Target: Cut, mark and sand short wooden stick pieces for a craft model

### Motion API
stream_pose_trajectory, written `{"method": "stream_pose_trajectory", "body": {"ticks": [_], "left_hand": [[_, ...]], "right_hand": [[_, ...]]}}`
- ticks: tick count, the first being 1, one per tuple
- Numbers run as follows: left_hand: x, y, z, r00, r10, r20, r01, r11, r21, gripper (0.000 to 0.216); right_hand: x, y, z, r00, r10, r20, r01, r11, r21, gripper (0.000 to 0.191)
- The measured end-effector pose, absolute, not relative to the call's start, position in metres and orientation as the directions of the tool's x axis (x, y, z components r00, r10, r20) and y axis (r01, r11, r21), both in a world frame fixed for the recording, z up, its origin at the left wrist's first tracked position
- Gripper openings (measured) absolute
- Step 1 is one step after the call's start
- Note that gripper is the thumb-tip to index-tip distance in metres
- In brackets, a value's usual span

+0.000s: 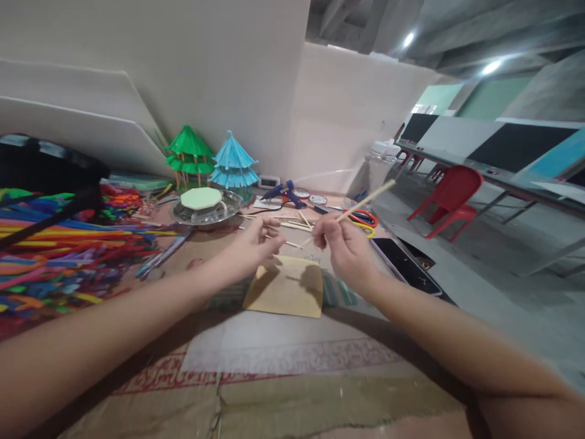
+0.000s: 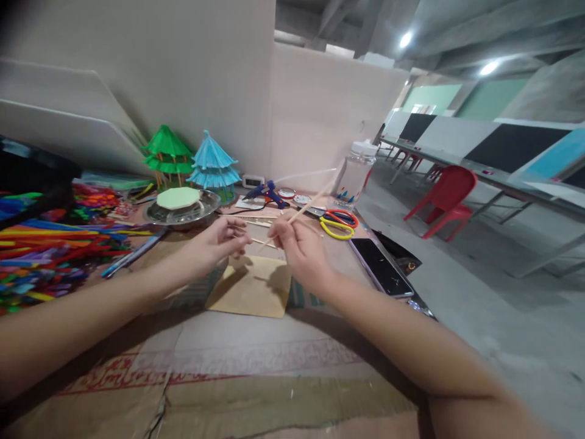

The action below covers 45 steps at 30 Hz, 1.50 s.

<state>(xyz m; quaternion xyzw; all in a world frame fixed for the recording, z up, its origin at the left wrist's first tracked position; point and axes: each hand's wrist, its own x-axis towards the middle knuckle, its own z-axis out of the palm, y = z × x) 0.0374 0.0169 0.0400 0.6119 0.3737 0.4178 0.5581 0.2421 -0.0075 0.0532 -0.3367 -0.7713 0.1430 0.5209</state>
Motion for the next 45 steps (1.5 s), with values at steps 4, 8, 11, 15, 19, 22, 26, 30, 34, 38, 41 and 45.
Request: {"method": "stream_pose_trajectory", "body": {"ticks": [4,8,11,15,19,22,26,30,34,38,41,45], "left_hand": [[0.022,0.002,0.022,0.650,0.718,0.248,0.335,-0.564,0.755,0.019],[0.017,-0.004,0.006,0.823,0.515,0.242,0.381,-0.814,0.438,0.017],[0.019,-0.001,0.000,0.841,0.482,0.246,0.359,-0.837,0.413,0.013],[0.019,0.002,-0.004,0.831,0.503,0.236,0.353,-0.806,0.474,0.010],[0.019,0.002,-0.005,0.825,0.511,0.240,0.346,-0.793,0.501,0.011],[0.019,0.001,-0.006,0.827,0.506,0.246,0.336,-0.795,0.506,0.011],[0.020,0.001,-0.006,0.823,0.506,0.258,0.332,-0.796,0.506,0.009],[0.020,0.002,-0.006,0.819,0.509,0.263,0.335,-0.797,0.502,0.009],[0.020,0.001,-0.006,0.814,0.513,0.274,0.329,-0.795,0.510,0.009],[0.020,0.001,-0.005,0.818,0.513,0.259,0.334,-0.791,0.513,0.009],[0.019,0.002,-0.005,0.820,0.505,0.269,0.323,-0.797,0.511,0.011],[0.018,0.002,-0.006,0.813,0.509,0.283,0.326,-0.800,0.504,0.010]], "right_hand": [[0.257,-0.014,0.034,-0.318,0.805,0.501,0.477,0.592,-0.650,0.043],[0.260,-0.024,0.018,-0.510,0.769,0.385,0.445,0.619,-0.647,0.029],[0.256,-0.026,0.012,-0.626,0.699,0.346,0.403,0.670,-0.623,0.027],[0.253,-0.026,0.010,-0.726,0.576,0.376,0.335,0.774,-0.537,0.027],[0.253,-0.026,0.011,-0.745,0.544,0.385,0.393,0.825,-0.407,0.028],[0.252,-0.027,0.013,-0.732,0.559,0.391,0.410,0.818,-0.403,0.027],[0.251,-0.027,0.014,-0.729,0.579,0.365,0.418,0.799,-0.433,0.027],[0.254,-0.028,0.014,-0.708,0.602,0.370,0.460,0.790,-0.406,0.026],[0.255,-0.028,0.013,-0.728,0.573,0.377,0.420,0.807,-0.415,0.024],[0.254,-0.030,0.014,-0.716,0.596,0.364,0.453,0.793,-0.407,0.025],[0.253,-0.031,0.015,-0.746,0.565,0.354,0.390,0.800,-0.455,0.024],[0.254,-0.031,0.015,-0.742,0.573,0.348,0.442,0.809,-0.387,0.025]]}}
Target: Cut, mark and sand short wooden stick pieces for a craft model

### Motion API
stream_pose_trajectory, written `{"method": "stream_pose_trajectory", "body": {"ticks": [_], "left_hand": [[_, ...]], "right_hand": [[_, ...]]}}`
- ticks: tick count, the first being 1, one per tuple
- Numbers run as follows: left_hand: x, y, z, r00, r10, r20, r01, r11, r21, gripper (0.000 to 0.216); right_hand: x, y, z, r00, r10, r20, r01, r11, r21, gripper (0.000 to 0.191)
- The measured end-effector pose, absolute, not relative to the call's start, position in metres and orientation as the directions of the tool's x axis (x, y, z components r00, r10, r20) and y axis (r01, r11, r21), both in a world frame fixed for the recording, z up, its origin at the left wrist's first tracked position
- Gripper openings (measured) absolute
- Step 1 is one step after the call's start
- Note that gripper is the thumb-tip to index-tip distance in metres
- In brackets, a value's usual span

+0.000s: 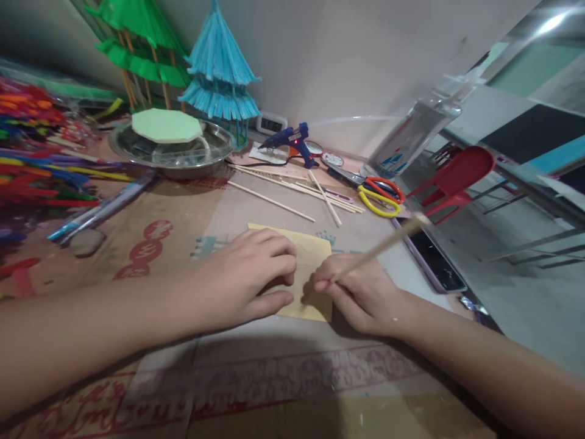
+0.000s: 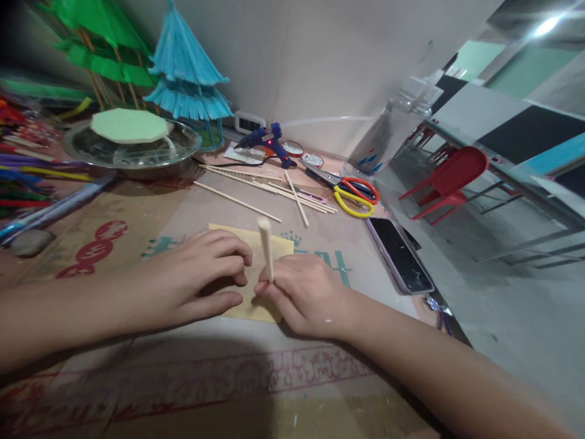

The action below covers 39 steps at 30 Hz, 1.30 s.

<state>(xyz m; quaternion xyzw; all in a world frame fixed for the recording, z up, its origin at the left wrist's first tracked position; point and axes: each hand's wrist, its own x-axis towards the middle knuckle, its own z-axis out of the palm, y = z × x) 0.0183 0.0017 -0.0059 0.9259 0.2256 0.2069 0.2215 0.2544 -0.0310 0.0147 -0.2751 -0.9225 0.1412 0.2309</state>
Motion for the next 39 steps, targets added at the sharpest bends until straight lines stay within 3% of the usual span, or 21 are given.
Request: {"method": "stream_pose_trajectory", "body": {"ticks": [4,8,13,17,21,32,39], "left_hand": [[0.0187,0.0014,-0.0055,0.815,0.508,0.280,0.319,-0.796,0.515,0.009],[0.0199,0.0016,-0.0050,0.811,0.520,0.269,0.336,-0.789,0.514,0.010],[0.0195,0.0015,-0.0059,0.815,0.516,0.263,0.331,-0.788,0.519,0.011],[0.0189,0.0019,-0.0063,0.817,0.511,0.266,0.329,-0.793,0.514,0.010],[0.0190,0.0020,-0.0054,0.819,0.510,0.263,0.325,-0.790,0.520,0.011],[0.0188,0.0017,-0.0064,0.807,0.527,0.265,0.338,-0.782,0.523,0.011],[0.0185,0.0013,-0.0046,0.809,0.524,0.265,0.335,-0.783,0.524,0.010]], "right_hand": [[0.2543,-0.0291,0.0134,-0.769,0.533,0.353,0.358,0.816,-0.454,0.027],[0.2545,-0.0285,0.0128,-0.750,0.556,0.357,0.427,0.820,-0.380,0.025],[0.2523,-0.0304,0.0144,-0.761,0.547,0.349,0.372,0.808,-0.457,0.029],[0.2536,-0.0307,0.0139,-0.734,0.582,0.351,0.452,0.804,-0.387,0.027],[0.2524,-0.0307,0.0129,-0.751,0.560,0.349,0.399,0.807,-0.435,0.028],[0.2536,-0.0296,0.0146,-0.739,0.560,0.375,0.446,0.823,-0.350,0.027],[0.2510,-0.0292,0.0126,-0.735,0.568,0.370,0.444,0.816,-0.370,0.030]]}}
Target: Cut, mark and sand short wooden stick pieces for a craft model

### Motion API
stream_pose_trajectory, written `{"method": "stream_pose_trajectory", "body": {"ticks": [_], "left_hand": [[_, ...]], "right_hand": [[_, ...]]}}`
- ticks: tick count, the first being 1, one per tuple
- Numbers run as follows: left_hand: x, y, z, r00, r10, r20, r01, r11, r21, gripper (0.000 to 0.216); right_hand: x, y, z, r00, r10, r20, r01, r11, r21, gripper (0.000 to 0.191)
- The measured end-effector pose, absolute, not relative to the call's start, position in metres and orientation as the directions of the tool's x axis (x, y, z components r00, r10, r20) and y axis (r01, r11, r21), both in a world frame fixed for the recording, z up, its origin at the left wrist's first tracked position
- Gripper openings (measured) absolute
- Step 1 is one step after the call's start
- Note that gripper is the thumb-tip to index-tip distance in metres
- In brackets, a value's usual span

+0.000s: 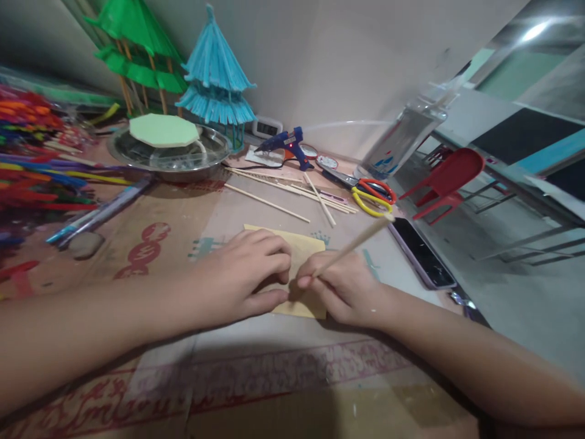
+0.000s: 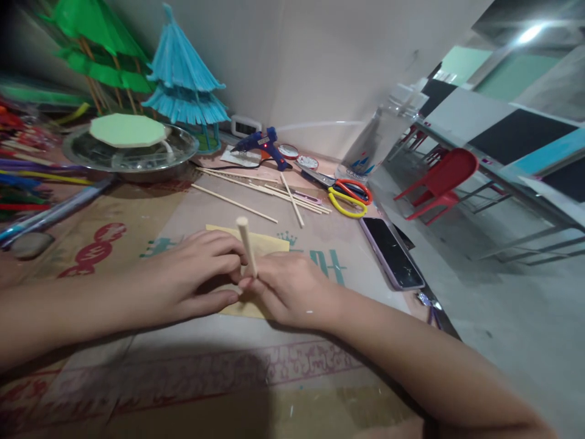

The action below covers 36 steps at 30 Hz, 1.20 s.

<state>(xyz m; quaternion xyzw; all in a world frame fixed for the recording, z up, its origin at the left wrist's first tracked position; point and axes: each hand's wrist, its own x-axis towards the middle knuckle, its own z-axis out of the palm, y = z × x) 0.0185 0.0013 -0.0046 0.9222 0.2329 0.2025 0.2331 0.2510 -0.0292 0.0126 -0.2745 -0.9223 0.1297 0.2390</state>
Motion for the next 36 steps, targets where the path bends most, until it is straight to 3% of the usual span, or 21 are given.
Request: {"method": "stream_pose_trajectory", "body": {"ticks": [10,14,18,21,26,30,36], "left_hand": [[0.0178,0.0007,-0.0059,0.809,0.528,0.259,0.342,-0.780,0.523,0.009],[0.0176,0.0007,-0.0052,0.815,0.522,0.253,0.335,-0.780,0.529,0.010],[0.0187,0.0014,-0.0046,0.808,0.530,0.259,0.346,-0.781,0.519,0.009],[0.0188,0.0017,-0.0042,0.817,0.522,0.244,0.343,-0.781,0.522,0.010],[0.0179,0.0013,-0.0061,0.811,0.527,0.253,0.343,-0.779,0.524,0.011],[0.0178,0.0009,-0.0077,0.812,0.533,0.238,0.352,-0.773,0.528,0.010],[0.0192,0.0009,-0.0060,0.808,0.537,0.241,0.344,-0.763,0.548,0.006]], "right_hand": [[0.2523,-0.0312,0.0140,-0.722,0.597,0.350,0.470,0.794,-0.385,0.030],[0.2514,-0.0327,0.0142,-0.748,0.565,0.348,0.408,0.805,-0.430,0.031],[0.2510,-0.0333,0.0140,-0.720,0.610,0.330,0.469,0.779,-0.416,0.031],[0.2508,-0.0332,0.0127,-0.746,0.569,0.346,0.405,0.800,-0.443,0.030],[0.2500,-0.0328,0.0127,-0.723,0.567,0.395,0.435,0.818,-0.377,0.027],[0.2486,-0.0348,0.0147,-0.748,0.546,0.376,0.374,0.816,-0.440,0.028],[0.2502,-0.0349,0.0119,-0.716,0.589,0.375,0.450,0.800,-0.396,0.030]]}}
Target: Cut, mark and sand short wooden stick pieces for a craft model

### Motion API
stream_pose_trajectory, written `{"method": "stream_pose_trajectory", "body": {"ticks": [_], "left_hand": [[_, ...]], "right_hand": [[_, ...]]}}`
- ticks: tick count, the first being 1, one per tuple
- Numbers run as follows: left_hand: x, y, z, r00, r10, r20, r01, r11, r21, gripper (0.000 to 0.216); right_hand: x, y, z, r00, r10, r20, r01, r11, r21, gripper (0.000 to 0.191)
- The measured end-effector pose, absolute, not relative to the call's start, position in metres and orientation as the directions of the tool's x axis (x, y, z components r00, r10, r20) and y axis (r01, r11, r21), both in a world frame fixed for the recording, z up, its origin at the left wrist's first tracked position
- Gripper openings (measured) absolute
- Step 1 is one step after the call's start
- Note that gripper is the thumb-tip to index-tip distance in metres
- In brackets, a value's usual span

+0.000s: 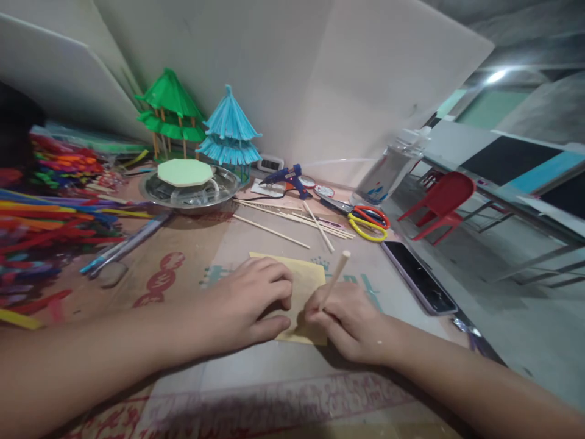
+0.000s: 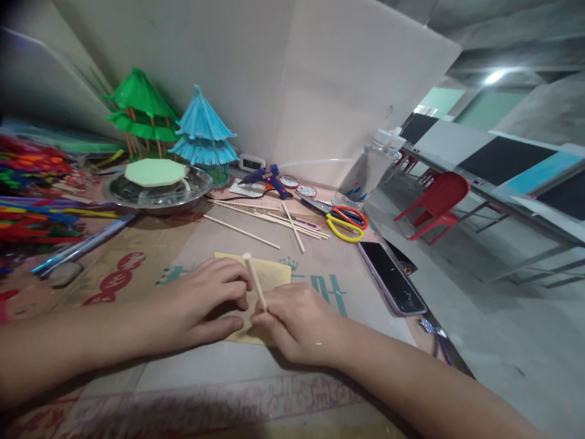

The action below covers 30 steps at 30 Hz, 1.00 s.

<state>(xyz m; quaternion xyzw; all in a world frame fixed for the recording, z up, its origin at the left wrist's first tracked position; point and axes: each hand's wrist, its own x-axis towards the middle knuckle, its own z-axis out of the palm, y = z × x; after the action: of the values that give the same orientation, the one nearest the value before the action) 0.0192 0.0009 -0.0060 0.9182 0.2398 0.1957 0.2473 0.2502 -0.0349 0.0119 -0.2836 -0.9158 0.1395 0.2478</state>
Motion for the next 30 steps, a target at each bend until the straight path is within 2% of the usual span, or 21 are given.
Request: {"method": "stream_pose_trajectory", "body": {"ticks": [3,7,11,15,19,23,28,30], "left_hand": [[0.0195,0.0003,-0.0064,0.807,0.539,0.241,0.347,-0.764,0.544,0.006],[0.0188,-0.0001,-0.0086,0.802,0.537,0.260,0.352,-0.778,0.520,0.008],[0.0176,0.0006,-0.0094,0.805,0.522,0.281,0.333,-0.790,0.514,0.009],[0.0172,0.0010,-0.0088,0.809,0.523,0.269,0.335,-0.785,0.521,0.009],[0.0184,0.0014,-0.0084,0.804,0.529,0.272,0.337,-0.781,0.526,0.008],[0.0185,0.0016,-0.0066,0.807,0.533,0.254,0.345,-0.774,0.531,0.010],[0.0184,0.0018,-0.0059,0.815,0.527,0.241,0.344,-0.774,0.531,0.011],[0.0186,0.0018,-0.0069,0.801,0.544,0.249,0.361,-0.771,0.524,0.010]], "right_hand": [[0.2501,-0.0342,0.0107,-0.743,0.555,0.374,0.392,0.814,-0.429,0.029],[0.2503,-0.0353,0.0123,-0.713,0.583,0.389,0.451,0.806,-0.383,0.030],[0.2488,-0.0375,0.0139,-0.755,0.539,0.374,0.376,0.823,-0.426,0.031],[0.2486,-0.0369,0.0129,-0.716,0.562,0.415,0.444,0.825,-0.350,0.032],[0.2482,-0.0362,0.0123,-0.756,0.551,0.354,0.401,0.817,-0.415,0.034],[0.2492,-0.0355,0.0123,-0.726,0.568,0.389,0.447,0.819,-0.361,0.031],[0.2468,-0.0345,0.0096,-0.743,0.563,0.361,0.382,0.801,-0.462,0.030],[0.2466,-0.0312,0.0085,-0.681,0.646,0.346,0.407,0.726,-0.554,0.029]]}}
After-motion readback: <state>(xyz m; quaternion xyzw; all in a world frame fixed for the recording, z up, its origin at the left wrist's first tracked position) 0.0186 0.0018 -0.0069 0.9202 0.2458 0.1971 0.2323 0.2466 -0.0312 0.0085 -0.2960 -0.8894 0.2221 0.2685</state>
